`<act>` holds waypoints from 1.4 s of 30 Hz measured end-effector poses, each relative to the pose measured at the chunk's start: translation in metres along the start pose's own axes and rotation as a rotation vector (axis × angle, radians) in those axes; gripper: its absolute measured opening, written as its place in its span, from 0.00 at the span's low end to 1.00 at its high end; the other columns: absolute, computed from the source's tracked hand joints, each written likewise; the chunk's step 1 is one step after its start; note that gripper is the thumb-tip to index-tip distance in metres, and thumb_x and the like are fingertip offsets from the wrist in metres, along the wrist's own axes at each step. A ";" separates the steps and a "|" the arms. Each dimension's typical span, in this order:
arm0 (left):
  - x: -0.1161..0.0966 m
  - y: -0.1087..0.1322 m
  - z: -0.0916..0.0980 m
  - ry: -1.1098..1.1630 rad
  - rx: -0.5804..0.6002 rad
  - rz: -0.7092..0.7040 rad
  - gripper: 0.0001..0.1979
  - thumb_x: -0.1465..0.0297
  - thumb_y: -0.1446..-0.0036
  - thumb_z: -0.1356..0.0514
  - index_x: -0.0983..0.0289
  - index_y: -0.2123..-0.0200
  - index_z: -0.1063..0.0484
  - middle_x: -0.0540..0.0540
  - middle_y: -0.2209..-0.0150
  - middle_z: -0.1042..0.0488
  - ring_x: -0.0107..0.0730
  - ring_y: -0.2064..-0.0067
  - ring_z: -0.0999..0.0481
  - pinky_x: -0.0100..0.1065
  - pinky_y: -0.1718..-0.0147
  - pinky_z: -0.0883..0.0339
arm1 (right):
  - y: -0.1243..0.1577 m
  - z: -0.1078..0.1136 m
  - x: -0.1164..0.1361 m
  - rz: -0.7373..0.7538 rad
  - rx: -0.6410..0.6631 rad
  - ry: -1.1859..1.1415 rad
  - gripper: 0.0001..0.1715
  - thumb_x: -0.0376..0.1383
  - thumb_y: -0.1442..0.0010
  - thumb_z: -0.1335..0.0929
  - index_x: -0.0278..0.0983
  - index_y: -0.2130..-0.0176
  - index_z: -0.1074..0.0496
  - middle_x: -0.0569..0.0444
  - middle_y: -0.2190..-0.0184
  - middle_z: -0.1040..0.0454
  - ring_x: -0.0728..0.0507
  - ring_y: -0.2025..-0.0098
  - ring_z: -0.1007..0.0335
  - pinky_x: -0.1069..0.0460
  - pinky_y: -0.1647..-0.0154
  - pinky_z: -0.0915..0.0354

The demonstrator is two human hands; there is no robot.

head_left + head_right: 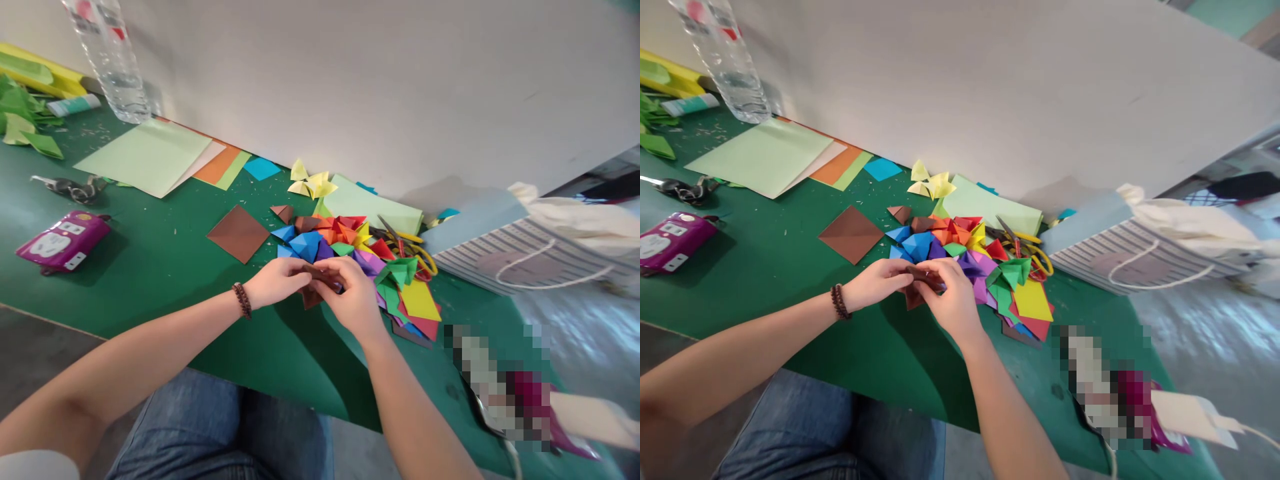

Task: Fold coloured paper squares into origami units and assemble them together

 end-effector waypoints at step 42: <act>-0.022 0.013 0.013 -0.415 -0.279 -0.282 0.14 0.80 0.55 0.44 0.63 0.64 0.29 0.50 0.70 0.23 0.30 0.68 0.24 0.30 0.69 0.30 | 0.007 -0.007 -0.005 -0.102 -0.044 0.045 0.07 0.36 0.43 0.32 0.38 0.62 0.28 0.52 0.66 0.22 0.44 0.67 0.25 0.48 0.63 0.28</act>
Point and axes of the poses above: each hand's wrist, its own y-axis away from the middle knuckle, its own z-axis out of the back of the hand, x = y × z, the point moved 10 cm from there along -y, towards the middle knuckle
